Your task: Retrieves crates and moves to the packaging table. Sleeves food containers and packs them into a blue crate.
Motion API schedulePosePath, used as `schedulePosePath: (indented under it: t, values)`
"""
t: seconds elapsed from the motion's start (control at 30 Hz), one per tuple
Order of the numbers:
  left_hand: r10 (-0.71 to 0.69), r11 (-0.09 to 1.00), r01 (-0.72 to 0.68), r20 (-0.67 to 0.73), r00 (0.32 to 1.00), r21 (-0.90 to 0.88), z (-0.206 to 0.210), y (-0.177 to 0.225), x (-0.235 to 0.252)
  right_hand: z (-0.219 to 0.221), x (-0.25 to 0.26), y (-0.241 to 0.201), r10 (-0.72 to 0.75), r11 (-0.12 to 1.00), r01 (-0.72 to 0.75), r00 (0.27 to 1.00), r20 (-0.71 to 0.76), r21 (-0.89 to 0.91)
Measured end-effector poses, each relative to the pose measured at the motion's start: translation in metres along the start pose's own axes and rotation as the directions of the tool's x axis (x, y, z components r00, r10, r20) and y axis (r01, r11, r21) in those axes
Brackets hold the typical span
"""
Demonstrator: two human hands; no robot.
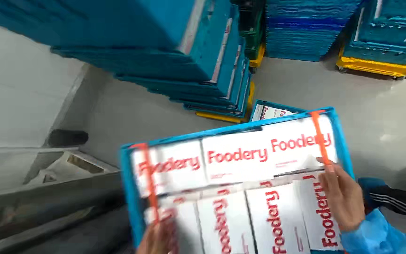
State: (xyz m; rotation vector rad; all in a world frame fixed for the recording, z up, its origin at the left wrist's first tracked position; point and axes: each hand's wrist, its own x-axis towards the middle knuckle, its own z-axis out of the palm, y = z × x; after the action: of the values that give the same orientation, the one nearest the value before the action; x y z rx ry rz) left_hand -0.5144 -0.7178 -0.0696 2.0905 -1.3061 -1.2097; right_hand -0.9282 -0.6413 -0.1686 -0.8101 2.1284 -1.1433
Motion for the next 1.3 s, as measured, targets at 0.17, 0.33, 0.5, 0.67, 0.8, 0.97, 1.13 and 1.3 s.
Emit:
schedulePosePath:
  t: [0.17,0.33,0.5,0.67,0.8,0.97,1.13,1.3]
  values:
    - [0.008,0.995,-0.019,0.121,0.993,0.094,0.229,-0.01,0.17,-0.016,0.087,0.136,0.154,0.971,-0.189,0.964,-0.216,-0.149]
    - [0.059,0.983,-0.081,0.129,0.99,0.167,0.373,-0.018,0.249,-0.016,0.139,0.226,0.288,0.951,-0.309,0.908,-0.303,-0.021]
    - [0.109,0.964,-0.132,0.111,0.988,0.231,0.433,-0.039,0.292,-0.005,0.19,0.274,0.352,0.932,-0.361,0.88,-0.317,0.034]
    - [0.101,0.953,-0.112,0.052,0.994,0.282,0.471,-0.05,0.323,0.016,0.239,0.32,0.295,0.95,-0.311,0.899,-0.323,0.0]
    - [0.126,0.916,-0.149,0.084,0.988,0.373,0.491,-0.045,0.332,0.035,0.253,0.348,0.267,0.935,-0.33,0.894,-0.36,-0.127]
    - [-0.001,0.762,-0.106,0.165,0.986,0.639,0.518,-0.02,0.339,0.047,0.253,0.358,0.241,0.906,-0.353,0.883,-0.402,-0.231]
    - [0.002,0.762,-0.147,0.225,0.974,0.631,0.533,-0.006,0.343,0.037,0.251,0.35,0.247,0.768,-0.393,0.91,-0.332,-0.506]
    - [0.032,0.852,-0.162,0.261,0.965,0.498,0.53,0.012,0.287,0.001,0.255,0.327,0.418,0.58,-0.265,0.909,0.003,-0.77]
